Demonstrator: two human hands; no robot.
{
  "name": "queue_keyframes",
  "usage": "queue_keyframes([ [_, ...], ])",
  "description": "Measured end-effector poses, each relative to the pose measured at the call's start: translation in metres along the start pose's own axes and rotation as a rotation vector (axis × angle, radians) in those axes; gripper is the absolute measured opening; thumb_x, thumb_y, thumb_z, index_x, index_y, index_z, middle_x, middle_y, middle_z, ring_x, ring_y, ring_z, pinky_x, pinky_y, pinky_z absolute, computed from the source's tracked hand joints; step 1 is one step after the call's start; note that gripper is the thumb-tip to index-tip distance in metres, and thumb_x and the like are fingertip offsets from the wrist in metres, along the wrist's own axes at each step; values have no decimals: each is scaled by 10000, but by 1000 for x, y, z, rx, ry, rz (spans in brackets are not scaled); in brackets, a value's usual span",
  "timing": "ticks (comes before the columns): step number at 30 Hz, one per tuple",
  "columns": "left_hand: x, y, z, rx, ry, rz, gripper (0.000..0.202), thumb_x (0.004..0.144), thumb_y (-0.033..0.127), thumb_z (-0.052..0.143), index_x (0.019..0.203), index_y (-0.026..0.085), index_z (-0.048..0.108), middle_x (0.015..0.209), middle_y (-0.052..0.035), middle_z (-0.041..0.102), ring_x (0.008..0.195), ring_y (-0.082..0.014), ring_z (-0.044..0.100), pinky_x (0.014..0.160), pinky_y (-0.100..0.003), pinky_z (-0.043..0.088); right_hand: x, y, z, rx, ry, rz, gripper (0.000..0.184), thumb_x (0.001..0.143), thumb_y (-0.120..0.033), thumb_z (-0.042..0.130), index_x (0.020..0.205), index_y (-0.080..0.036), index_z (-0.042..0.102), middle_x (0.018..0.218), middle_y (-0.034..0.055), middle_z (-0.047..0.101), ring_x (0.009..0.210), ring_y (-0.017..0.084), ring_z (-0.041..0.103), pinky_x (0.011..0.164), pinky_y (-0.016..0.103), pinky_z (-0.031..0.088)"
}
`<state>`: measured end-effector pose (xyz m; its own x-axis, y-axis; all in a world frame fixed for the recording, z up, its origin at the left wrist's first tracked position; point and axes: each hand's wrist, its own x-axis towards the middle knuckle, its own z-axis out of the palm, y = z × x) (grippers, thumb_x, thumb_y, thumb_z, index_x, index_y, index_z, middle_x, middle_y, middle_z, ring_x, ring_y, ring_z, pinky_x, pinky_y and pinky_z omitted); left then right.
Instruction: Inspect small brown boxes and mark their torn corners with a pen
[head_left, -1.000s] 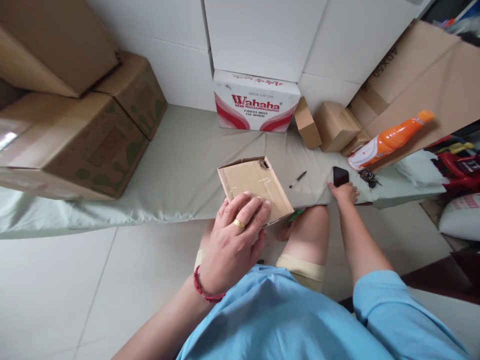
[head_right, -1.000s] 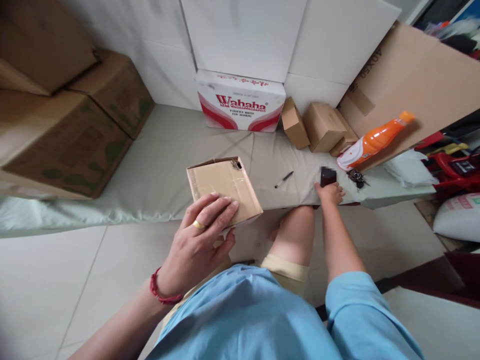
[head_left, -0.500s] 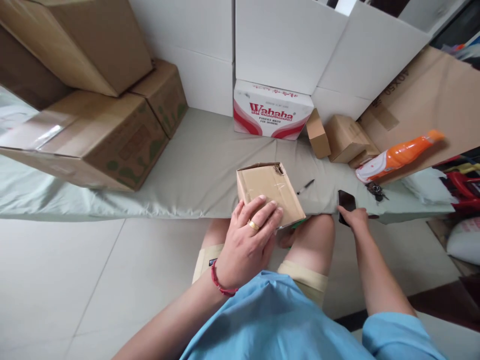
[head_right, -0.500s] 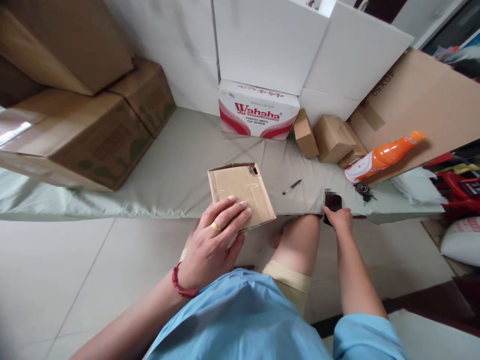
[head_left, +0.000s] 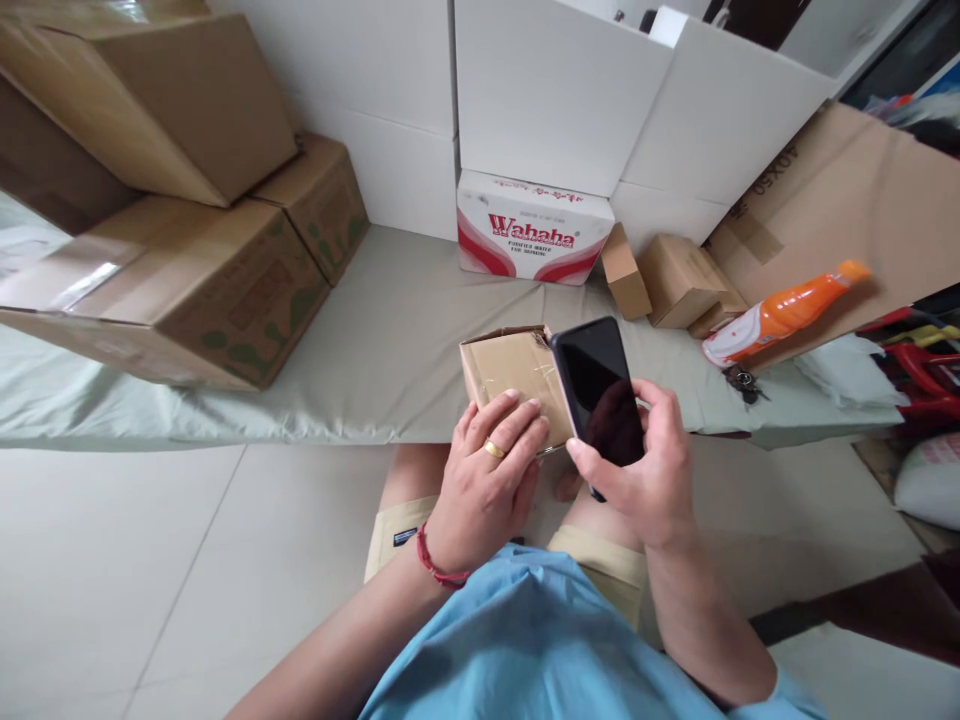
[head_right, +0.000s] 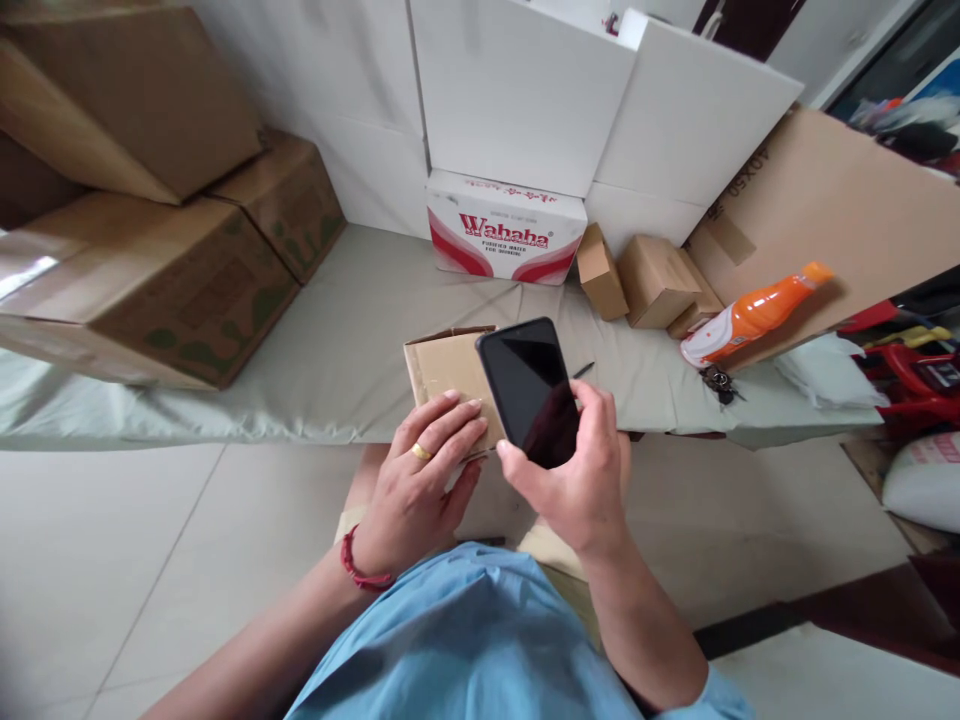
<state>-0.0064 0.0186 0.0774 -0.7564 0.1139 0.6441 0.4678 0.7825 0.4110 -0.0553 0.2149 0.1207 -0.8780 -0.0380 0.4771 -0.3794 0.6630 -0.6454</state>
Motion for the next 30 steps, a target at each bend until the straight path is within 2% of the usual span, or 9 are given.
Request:
queue_keyframes([
  [3,-1,0,1,-10,-9,-8,459,1043,115,613,1489,224,633,1472,-129,749,1525,-322,585,1279,-563,490,-2,-22,8,-28,15,-108,657,802,-443,850,1363,-246,571,1260,139,666,1125,331,692,946,514,641],
  [6,-1,-1,2,-16,6,-2,488,1046,111,608,1521,222,611,1469,-134,748,1527,-325,582,1279,-563,487,-5,-28,13,-46,19,-131,672,822,-401,831,1402,-233,535,1295,158,642,1170,343,675,958,520,641],
  [19,0,-4,6,-19,19,20,421,1063,155,606,1482,196,610,1455,-140,750,1499,-340,592,1260,-561,490,-6,-31,13,-71,20,-161,667,829,-387,821,1400,-210,526,1325,150,610,1214,316,652,986,488,620],
  [21,1,-3,4,-14,14,22,412,1063,148,613,1472,197,615,1456,-138,750,1500,-337,591,1258,-561,491,-6,-23,9,-64,20,-143,664,831,-420,833,1390,-212,540,1317,144,617,1185,306,662,983,481,616],
  [23,0,-3,3,-10,10,23,406,1063,144,620,1464,209,620,1459,-131,751,1501,-329,592,1255,-555,494,-1,0,3,-63,23,-82,687,831,-484,848,1392,-223,550,1301,131,628,1151,298,671,993,484,607],
  [26,-1,-3,1,-8,6,33,393,1061,147,636,1448,219,631,1468,-128,750,1505,-321,595,1253,-548,495,19,65,-5,-116,44,84,757,788,-577,871,1384,-223,564,1301,134,641,1218,323,659,1084,526,565],
  [28,-2,-3,1,-7,3,32,391,1059,143,639,1442,219,636,1472,-126,750,1513,-318,592,1259,-545,489,38,118,-8,-273,17,282,815,694,-582,922,1324,-181,595,1331,174,637,1318,362,621,1158,532,521],
  [30,-2,-3,1,-3,4,28,388,1056,138,638,1436,216,641,1470,-126,752,1513,-318,592,1260,-545,485,55,166,-10,-463,-107,548,803,684,-564,929,1296,-141,626,1355,219,635,1365,376,601,1179,488,504],
])
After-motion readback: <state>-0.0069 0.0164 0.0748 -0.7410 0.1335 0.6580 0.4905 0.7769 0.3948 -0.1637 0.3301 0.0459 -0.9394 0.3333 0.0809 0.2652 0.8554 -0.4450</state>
